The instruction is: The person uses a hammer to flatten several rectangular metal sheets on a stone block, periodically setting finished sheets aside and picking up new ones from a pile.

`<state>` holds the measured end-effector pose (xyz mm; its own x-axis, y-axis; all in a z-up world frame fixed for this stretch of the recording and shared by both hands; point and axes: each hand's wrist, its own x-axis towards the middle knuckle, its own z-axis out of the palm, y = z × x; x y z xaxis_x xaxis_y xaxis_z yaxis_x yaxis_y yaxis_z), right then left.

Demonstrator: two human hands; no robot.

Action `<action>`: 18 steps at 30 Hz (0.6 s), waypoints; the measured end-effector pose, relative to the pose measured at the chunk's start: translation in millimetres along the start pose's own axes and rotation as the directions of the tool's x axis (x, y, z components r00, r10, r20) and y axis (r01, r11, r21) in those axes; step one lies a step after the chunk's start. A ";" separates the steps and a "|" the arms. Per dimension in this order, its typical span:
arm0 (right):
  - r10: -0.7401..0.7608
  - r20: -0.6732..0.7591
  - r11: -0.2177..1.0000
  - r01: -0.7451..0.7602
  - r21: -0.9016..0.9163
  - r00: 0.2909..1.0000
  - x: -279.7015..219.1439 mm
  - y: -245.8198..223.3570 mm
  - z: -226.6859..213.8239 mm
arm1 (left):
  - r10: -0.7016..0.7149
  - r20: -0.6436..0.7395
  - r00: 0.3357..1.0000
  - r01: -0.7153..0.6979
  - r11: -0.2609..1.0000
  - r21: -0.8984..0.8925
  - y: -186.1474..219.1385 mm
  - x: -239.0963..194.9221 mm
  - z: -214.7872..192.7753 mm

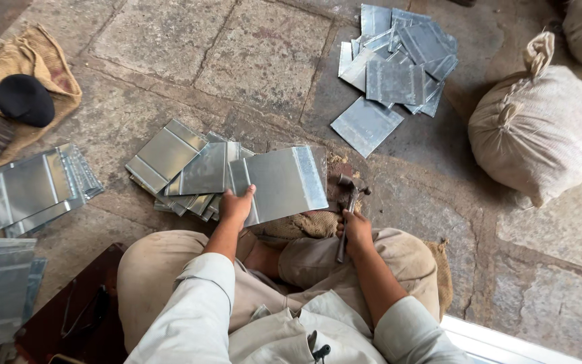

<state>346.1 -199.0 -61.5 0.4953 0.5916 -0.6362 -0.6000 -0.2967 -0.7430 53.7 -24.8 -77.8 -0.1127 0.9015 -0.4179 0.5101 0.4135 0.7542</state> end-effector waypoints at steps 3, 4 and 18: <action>-0.193 0.017 0.918 0.187 -0.350 0.981 -27.4 -9.6 2.6 | 0.050 -0.119 0.992 -0.054 0.998 -0.029 5.6 7.2 0.8; -0.335 0.058 0.789 0.314 -0.527 0.940 -41.2 -13.7 5.9 | 0.066 -0.146 0.987 -0.072 0.997 -0.037 4.7 11.4 -3.3; -0.967 0.208 -0.189 0.963 -0.189 -0.149 -172.0 -165.9 66.2 | -0.019 -0.170 0.985 0.040 0.992 0.120 38.3 10.0 -28.7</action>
<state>318.9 -201.9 185.0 0.3753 0.3546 0.8564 0.7097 0.4843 -0.5116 47.7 3.8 -38.5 -0.2656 0.9019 -0.3406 0.6035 0.4311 0.6708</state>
